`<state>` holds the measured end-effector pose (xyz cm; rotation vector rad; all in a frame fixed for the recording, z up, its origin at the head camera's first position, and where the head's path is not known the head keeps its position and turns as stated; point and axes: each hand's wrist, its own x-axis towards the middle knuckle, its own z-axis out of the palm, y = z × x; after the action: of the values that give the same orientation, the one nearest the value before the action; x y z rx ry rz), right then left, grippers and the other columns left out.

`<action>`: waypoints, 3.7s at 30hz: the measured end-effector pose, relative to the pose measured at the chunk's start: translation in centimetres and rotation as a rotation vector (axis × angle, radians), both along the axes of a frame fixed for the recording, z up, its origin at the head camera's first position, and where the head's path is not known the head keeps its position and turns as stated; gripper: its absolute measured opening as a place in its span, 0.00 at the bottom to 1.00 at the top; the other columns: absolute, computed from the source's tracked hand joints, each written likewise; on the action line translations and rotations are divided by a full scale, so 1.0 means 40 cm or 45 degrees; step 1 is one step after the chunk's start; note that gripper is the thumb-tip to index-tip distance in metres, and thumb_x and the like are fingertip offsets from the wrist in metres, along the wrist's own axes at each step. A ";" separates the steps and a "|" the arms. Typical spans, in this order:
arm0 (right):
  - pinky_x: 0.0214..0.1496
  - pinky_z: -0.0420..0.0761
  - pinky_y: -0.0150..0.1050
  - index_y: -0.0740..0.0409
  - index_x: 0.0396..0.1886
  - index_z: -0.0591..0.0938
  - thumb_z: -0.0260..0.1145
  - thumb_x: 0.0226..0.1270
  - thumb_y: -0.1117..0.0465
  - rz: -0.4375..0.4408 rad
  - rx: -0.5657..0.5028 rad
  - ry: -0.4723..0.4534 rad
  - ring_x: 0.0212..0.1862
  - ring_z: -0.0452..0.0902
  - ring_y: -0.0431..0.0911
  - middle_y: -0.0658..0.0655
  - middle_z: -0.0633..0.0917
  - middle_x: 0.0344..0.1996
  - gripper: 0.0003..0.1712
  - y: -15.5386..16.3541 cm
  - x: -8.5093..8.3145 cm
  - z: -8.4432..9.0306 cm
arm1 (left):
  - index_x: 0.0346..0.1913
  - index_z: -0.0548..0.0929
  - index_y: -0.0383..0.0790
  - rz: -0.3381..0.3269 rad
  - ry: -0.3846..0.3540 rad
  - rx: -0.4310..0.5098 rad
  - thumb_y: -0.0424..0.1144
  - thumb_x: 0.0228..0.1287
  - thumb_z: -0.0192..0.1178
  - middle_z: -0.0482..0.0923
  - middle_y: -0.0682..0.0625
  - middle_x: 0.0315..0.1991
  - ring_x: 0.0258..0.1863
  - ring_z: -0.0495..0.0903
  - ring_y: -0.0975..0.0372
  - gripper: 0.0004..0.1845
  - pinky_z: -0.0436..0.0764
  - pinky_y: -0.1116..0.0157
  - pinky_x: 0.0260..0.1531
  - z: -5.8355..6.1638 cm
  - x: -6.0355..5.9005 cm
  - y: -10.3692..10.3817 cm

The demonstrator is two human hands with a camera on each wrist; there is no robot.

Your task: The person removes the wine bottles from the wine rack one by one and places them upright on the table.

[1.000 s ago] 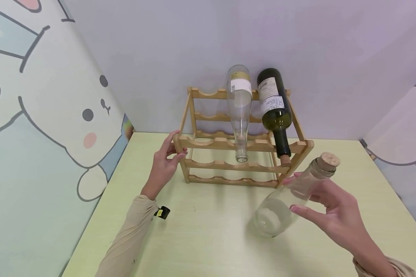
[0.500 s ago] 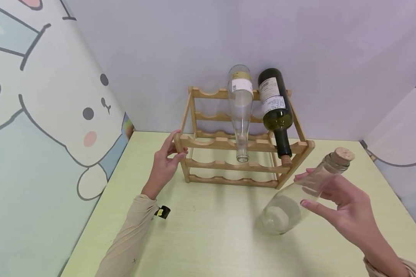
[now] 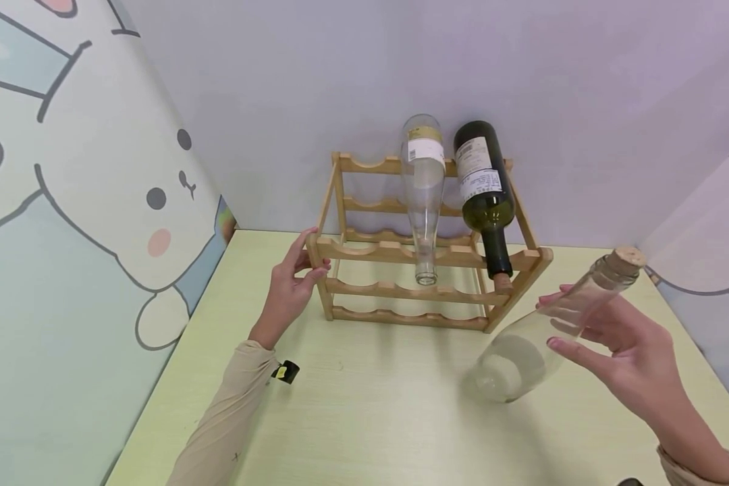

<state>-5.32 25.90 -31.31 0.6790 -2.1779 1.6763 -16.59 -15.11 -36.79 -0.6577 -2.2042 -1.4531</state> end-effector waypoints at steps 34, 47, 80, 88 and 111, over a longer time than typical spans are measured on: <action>0.44 0.81 0.29 0.79 0.52 0.70 0.61 0.44 0.91 -0.055 -0.092 -0.110 0.48 0.81 0.44 0.60 0.84 0.47 0.31 0.105 -0.084 -0.017 | 0.67 0.63 0.33 -0.016 0.005 0.032 0.21 0.57 0.61 0.82 0.34 0.36 0.37 0.83 0.48 0.34 0.84 0.58 0.37 0.001 0.004 -0.001; 0.46 0.80 0.27 0.76 0.55 0.71 0.63 0.48 0.89 -0.148 0.079 -0.101 0.49 0.80 0.42 0.57 0.83 0.48 0.31 0.123 -0.130 -0.014 | 0.67 0.63 0.31 -0.007 0.025 0.018 0.21 0.57 0.61 0.82 0.35 0.35 0.37 0.83 0.49 0.34 0.83 0.52 0.38 0.006 0.003 0.002; 0.39 0.80 0.24 0.68 0.56 0.74 0.66 0.52 0.82 -0.245 -0.117 -0.130 0.42 0.83 0.39 0.52 0.85 0.44 0.29 0.196 -0.334 -0.023 | 0.67 0.63 0.31 -0.029 0.048 0.026 0.20 0.57 0.61 0.81 0.34 0.35 0.36 0.83 0.47 0.33 0.84 0.54 0.33 -0.004 -0.002 0.002; 0.39 0.79 0.22 0.62 0.56 0.75 0.68 0.52 0.79 -0.385 0.071 -0.121 0.40 0.82 0.35 0.47 0.85 0.43 0.30 0.208 -0.381 -0.017 | 0.67 0.63 0.32 -0.010 0.030 0.006 0.21 0.57 0.61 0.81 0.35 0.35 0.36 0.83 0.48 0.34 0.85 0.56 0.31 -0.007 -0.003 0.001; 0.37 0.79 0.21 0.57 0.55 0.75 0.69 0.54 0.75 -0.501 0.011 -0.150 0.38 0.81 0.33 0.47 0.82 0.41 0.28 0.192 -0.477 -0.060 | 0.66 0.63 0.30 -0.027 0.062 -0.002 0.21 0.57 0.61 0.81 0.36 0.34 0.35 0.83 0.49 0.33 0.85 0.57 0.33 -0.004 -0.002 0.005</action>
<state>-24.39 33.56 -33.71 0.1383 -2.2174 1.5293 -16.67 -14.91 -36.93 -0.7111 -2.1678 -1.4309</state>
